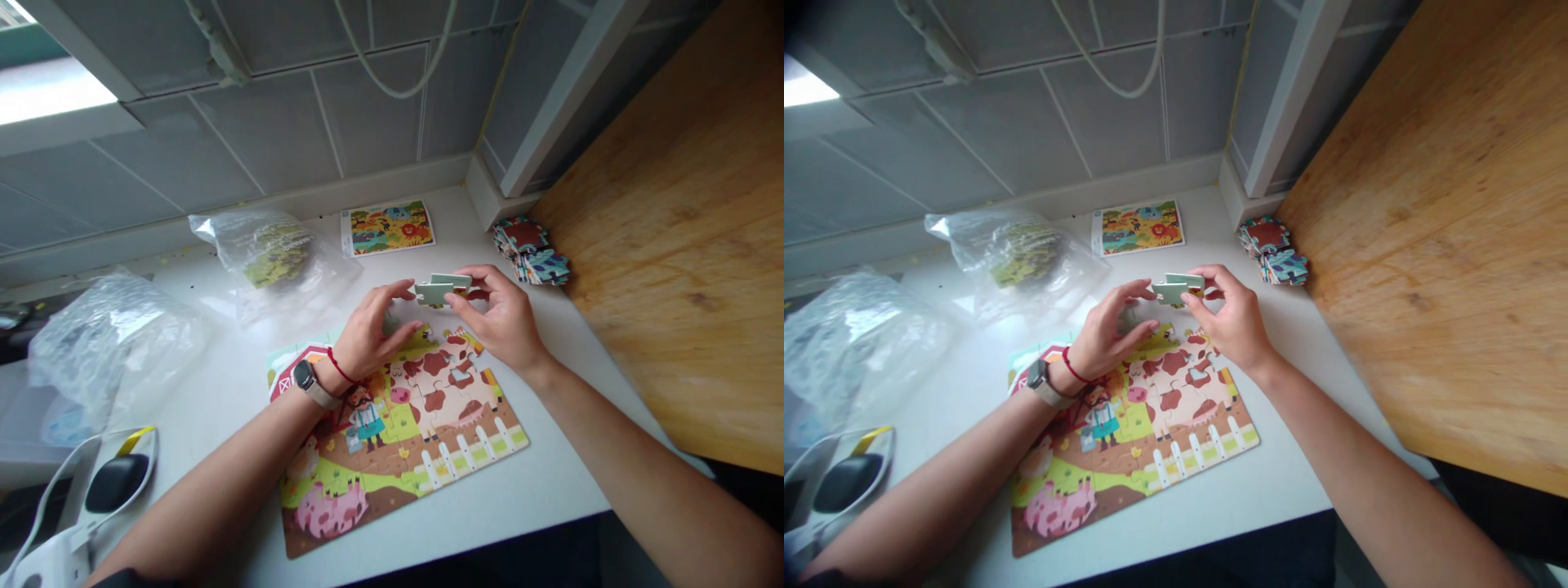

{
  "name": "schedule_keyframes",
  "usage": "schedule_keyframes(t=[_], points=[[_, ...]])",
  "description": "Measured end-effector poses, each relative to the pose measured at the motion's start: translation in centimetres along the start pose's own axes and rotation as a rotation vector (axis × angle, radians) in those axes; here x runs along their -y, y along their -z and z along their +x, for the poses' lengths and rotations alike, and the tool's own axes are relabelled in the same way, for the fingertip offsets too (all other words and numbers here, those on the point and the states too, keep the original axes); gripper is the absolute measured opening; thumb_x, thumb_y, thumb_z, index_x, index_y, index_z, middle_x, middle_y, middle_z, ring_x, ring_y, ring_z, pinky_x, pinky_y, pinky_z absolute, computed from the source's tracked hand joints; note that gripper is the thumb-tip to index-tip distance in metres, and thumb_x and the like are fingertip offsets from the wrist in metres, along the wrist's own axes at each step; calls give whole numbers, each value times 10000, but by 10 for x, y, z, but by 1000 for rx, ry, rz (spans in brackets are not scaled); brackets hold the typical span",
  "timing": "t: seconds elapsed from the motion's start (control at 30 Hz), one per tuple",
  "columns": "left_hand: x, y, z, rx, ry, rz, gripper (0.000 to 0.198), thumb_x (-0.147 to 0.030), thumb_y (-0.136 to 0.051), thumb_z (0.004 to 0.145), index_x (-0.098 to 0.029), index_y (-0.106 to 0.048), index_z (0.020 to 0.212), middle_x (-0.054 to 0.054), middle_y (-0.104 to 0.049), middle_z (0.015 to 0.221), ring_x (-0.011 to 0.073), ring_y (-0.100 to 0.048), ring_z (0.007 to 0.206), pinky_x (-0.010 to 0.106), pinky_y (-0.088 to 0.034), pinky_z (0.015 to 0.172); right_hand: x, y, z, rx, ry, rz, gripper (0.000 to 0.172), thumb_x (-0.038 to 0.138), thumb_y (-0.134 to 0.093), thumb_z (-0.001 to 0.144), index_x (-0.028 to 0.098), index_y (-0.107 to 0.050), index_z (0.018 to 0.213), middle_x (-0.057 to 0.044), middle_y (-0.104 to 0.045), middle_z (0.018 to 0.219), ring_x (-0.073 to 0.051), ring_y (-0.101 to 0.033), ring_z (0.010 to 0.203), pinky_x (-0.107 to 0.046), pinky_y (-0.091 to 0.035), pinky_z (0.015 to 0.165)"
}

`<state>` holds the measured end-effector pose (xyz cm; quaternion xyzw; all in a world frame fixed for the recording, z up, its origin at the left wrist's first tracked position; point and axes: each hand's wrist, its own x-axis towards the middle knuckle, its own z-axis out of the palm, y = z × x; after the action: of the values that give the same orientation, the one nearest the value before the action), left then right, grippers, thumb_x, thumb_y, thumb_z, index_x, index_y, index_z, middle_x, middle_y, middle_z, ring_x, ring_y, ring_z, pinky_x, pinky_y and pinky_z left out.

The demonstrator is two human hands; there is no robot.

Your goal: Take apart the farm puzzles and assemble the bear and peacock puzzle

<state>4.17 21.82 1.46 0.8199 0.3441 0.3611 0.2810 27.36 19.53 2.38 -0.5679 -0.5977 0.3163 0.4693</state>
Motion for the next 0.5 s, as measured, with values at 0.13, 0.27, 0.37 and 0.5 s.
schedule_keyframes(t=[0.13, 0.27, 0.37, 0.5], points=[[2, -2, 0, 85, -46, 72, 715, -322, -712, 971, -224, -347, 1578, 127, -694, 1307, 278, -647, 1221, 471, -529, 1071, -6, 1, 3, 63, -28, -141, 237, 314, -740, 871, 248, -676, 1090, -58, -742, 1038, -235, -689, 901, -363, -557, 864], [0, -1, 0, 132, -70, 117, 541, -270, -675, 983, -226, -465, 1479, 113, -711, 1276, 284, -662, 1163, 475, -532, 1021, -8, 0, 2, 97, 10, -248, 182, 284, -737, 862, 239, -710, 1036, -56, -702, 948, -234, -672, 865, -341, -532, 835], [-3, -1, 1, 136, -80, 117, 420, -259, -666, 985, -226, -536, 1382, 98, -732, 1226, 270, -680, 1117, 459, -536, 993, -7, 0, 2, 114, 28, -268, 190, 280, -743, 862, 244, -722, 1047, -57, -695, 944, -234, -669, 848, -338, -528, 824], [-5, 1, 3, 153, -84, 143, 358, -365, -669, 997, -215, -590, 1313, 117, -727, 1215, 275, -680, 1103, 460, -537, 977, -3, 1, 3, 96, 3, -232, 159, 329, -740, 880, 245, -717, 1012, -45, -723, 909, -241, -679, 854, -332, -530, 817]])
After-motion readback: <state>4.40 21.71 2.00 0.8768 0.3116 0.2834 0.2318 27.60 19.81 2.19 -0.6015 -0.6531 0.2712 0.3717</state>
